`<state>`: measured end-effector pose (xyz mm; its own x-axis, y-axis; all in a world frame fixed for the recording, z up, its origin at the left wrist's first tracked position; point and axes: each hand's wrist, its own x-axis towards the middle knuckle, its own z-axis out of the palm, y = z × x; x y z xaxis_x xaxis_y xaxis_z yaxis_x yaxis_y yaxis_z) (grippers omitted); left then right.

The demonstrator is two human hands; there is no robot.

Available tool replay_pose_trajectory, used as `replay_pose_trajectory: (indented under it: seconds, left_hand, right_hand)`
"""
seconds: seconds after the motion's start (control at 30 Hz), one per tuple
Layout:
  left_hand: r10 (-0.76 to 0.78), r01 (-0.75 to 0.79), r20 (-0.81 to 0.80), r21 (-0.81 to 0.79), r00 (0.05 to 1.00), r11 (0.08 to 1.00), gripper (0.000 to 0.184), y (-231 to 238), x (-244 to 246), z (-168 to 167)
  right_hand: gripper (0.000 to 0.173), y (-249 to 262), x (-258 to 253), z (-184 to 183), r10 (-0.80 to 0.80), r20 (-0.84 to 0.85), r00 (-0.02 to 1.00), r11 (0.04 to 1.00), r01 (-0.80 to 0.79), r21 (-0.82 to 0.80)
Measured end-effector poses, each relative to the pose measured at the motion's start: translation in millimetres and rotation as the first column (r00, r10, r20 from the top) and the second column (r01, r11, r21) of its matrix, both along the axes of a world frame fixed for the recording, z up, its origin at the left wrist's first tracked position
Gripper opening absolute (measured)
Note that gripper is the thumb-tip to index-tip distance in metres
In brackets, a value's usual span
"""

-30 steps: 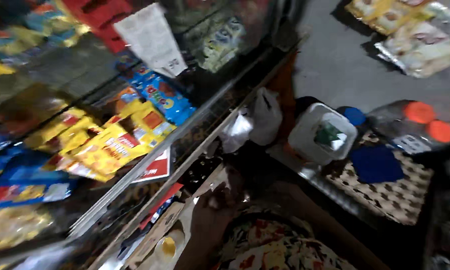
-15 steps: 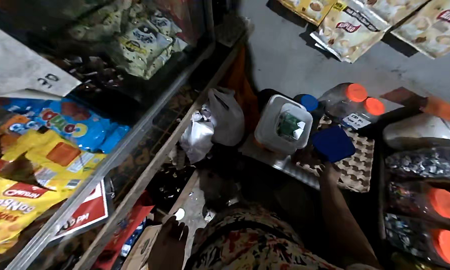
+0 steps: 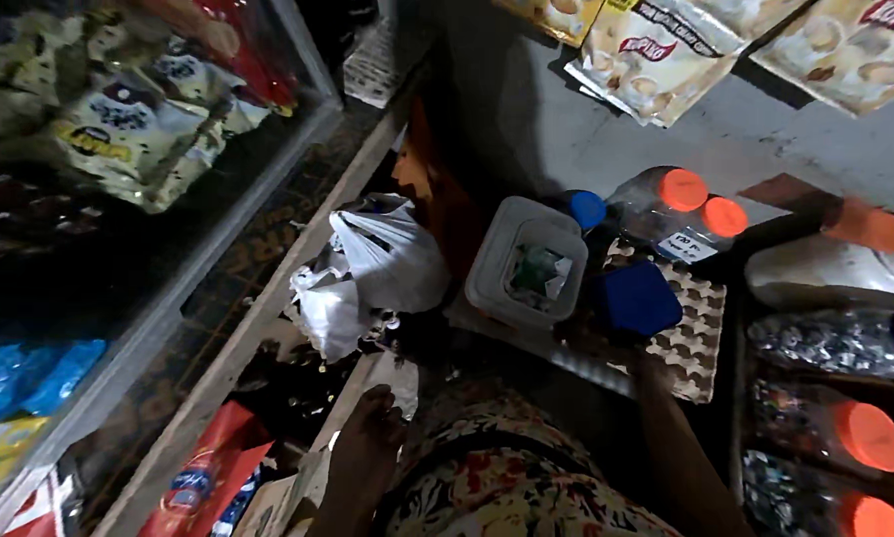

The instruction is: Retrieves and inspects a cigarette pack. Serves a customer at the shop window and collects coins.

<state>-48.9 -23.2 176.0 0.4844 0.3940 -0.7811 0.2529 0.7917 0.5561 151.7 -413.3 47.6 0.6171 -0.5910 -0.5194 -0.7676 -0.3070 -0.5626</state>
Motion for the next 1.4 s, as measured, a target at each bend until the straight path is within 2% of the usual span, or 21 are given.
replay_pose_trajectory:
  seconds: [0.3, 0.4, 0.47, 0.53, 0.6, 0.63, 0.7, 0.8, 0.87, 0.93, 1.03, 1.13, 1.2, 1.23, 1.33, 1.4]
  left_hand:
    - [-0.121, 0.122, 0.033, -0.037, 0.992, 0.992, 0.039, -13.3, 46.1, -5.1]
    - [-0.159, 0.163, 0.057, -0.056, 0.986, 0.985, 0.038, -17.2, 47.5, -7.8]
    - [-0.194, 0.196, 0.044, -0.043, 0.980, 0.980, 0.037, -18.6, 48.2, -7.8]
    - [-0.216, 0.216, 0.021, -0.024, 0.976, 0.976, 0.035, -18.7, 49.1, -7.7]
    - [-0.206, 0.206, 0.001, -0.015, 0.978, 0.978, 0.034, -19.4, 52.6, -7.0]
    - [-0.209, 0.209, -0.007, -0.010, 0.978, 0.978, 0.033, -19.8, 55.4, -6.6]
    - [-0.242, 0.242, -0.011, -0.003, 0.970, 0.970, 0.034, -19.8, 62.5, -7.4]
    - [-0.316, 0.316, -0.010, 0.015, 0.949, 0.949, 0.033, -20.1, 77.7, -13.2]
    - [-0.354, 0.354, -0.014, 0.028, 0.935, 0.935, 0.032, -21.6, 92.1, -14.8]
    - [-0.382, 0.383, -0.034, 0.036, 0.924, 0.923, 0.031, -22.7, 107.0, -15.5]
    - [-0.413, 0.416, -0.067, 0.058, 0.908, 0.907, 0.027, -22.9, 126.5, -20.4]
    - [-0.474, 0.484, -0.106, 0.105, 0.874, 0.869, 0.024, -22.4, 143.3, -29.1]
    - [-0.522, 0.543, -0.157, 0.155, 0.838, 0.825, 0.022, -24.1, 154.7, -34.0]
    - [-0.564, 0.591, -0.182, 0.192, 0.806, 0.783, 0.023, -25.2, 160.3, -35.9]
    - [-0.709, 0.746, -0.248, 0.324, 0.661, 0.582, 0.029, -25.8, 176.6, -46.9]
    - [-0.754, 0.798, -0.300, 0.379, 0.585, 0.469, 0.036, -26.2, 187.0, -59.9]
  right_hand:
    - [0.034, -0.1, 8.8, 2.9, -0.034, 0.015, 0.999, 0.976, 0.030, 0.217]
    - [0.023, -6.8, 6.7, -4.3, -0.050, 0.116, 0.992, 0.956, 0.014, 0.292]
    - [0.021, -3.2, 4.5, 5.8, -0.105, 0.238, 0.966, 0.931, 0.012, 0.364]
    - [0.015, 11.7, 7.1, 30.7, -0.078, 0.368, 0.927, 0.953, -0.039, 0.300]
    - [0.015, 29.2, 12.6, 62.3, 0.146, 0.424, 0.894, 0.974, -0.205, 0.097]
    - [0.020, 40.1, 16.0, 80.5, 0.306, 0.397, 0.865, 0.948, -0.316, -0.042]
    - [0.036, 69.6, 25.5, 117.5, 0.569, 0.233, 0.788, 0.819, -0.518, -0.247]
    - [0.044, 121.8, 42.2, 137.4, 0.781, 0.006, 0.625, 0.580, -0.722, -0.377]
    - [0.045, 159.7, 51.8, 138.9, 0.854, -0.114, 0.508, 0.445, -0.826, -0.345]
    - [0.046, 193.7, 61.4, 133.1, 0.900, -0.210, 0.382, 0.338, -0.915, -0.220]
    - [0.042, 224.5, 66.0, 107.1, 0.944, -0.171, 0.282, 0.254, -0.952, -0.168]
    - [0.049, 229.6, 68.7, 102.0, 0.952, -0.115, 0.282, 0.271, -0.957, -0.106]
    - [0.049, 214.3, 71.2, 106.4, 0.938, -0.080, 0.337, 0.333, -0.941, -0.067]
    - [0.046, 201.9, 72.3, 107.1, 0.919, -0.064, 0.389, 0.384, -0.920, -0.078]
    - [0.040, 155.6, 73.9, 92.5, 0.818, 0.072, 0.570, 0.571, -0.794, -0.209]
    - [0.046, 125.9, 72.1, 69.9, 0.728, 0.170, 0.664, 0.685, -0.692, -0.228]
